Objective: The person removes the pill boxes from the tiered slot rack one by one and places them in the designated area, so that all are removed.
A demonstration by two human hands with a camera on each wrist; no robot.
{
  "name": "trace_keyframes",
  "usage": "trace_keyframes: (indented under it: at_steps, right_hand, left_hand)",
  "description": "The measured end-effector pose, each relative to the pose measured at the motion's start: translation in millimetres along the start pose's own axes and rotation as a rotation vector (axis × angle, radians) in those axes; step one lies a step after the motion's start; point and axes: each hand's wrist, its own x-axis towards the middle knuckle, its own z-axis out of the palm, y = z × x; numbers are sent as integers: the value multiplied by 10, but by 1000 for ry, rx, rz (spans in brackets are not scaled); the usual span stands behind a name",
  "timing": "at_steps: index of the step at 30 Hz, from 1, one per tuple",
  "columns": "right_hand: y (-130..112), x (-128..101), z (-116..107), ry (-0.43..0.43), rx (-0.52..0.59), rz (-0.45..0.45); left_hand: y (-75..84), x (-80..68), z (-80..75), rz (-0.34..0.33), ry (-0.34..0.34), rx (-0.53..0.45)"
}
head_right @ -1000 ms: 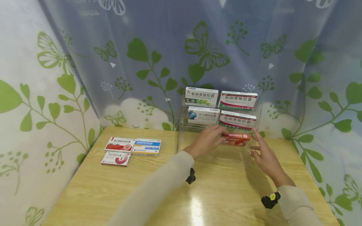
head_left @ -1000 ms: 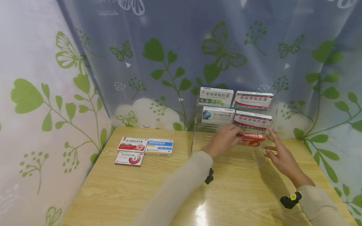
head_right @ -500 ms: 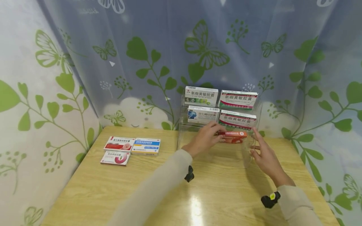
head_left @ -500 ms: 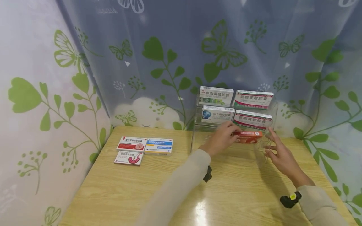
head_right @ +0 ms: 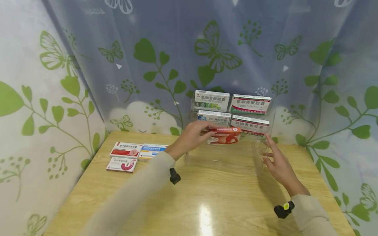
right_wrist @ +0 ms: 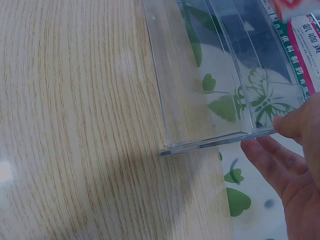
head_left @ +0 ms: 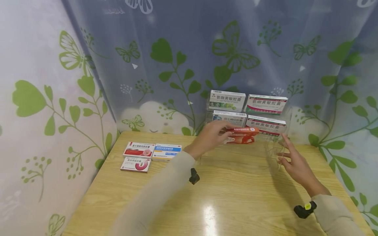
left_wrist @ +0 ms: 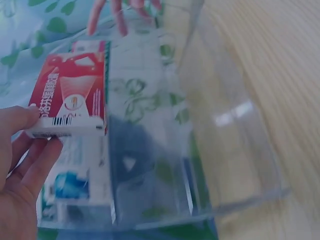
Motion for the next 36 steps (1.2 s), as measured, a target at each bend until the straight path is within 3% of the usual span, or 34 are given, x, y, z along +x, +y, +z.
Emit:
trace_keyframes:
  at_steps: [9, 15, 19, 24, 28, 36]
  right_hand:
    - [9, 2, 13, 6, 8, -10]
    - [3, 1, 8, 0, -6, 3]
    - [-1, 0, -6, -5, -18, 6]
    - [-13, 1, -15, -5, -24, 4]
    - [-20, 4, -14, -10, -29, 17]
    - [-14, -1, -11, -12, -34, 24]
  left_hand:
    - [-279, -388, -584, -45, 3, -80]
    - [-625, -792, -962, -150, -28, -120]
    - [-889, -1092, -1128, -241, -70, -122]
    - [-1224, -1477, -1192, -325, -143, -86]
    - [-1472, -1736, -1199, -360, -163, -105]
    - [-1804, -2027, -1163, -465, -198, -148]
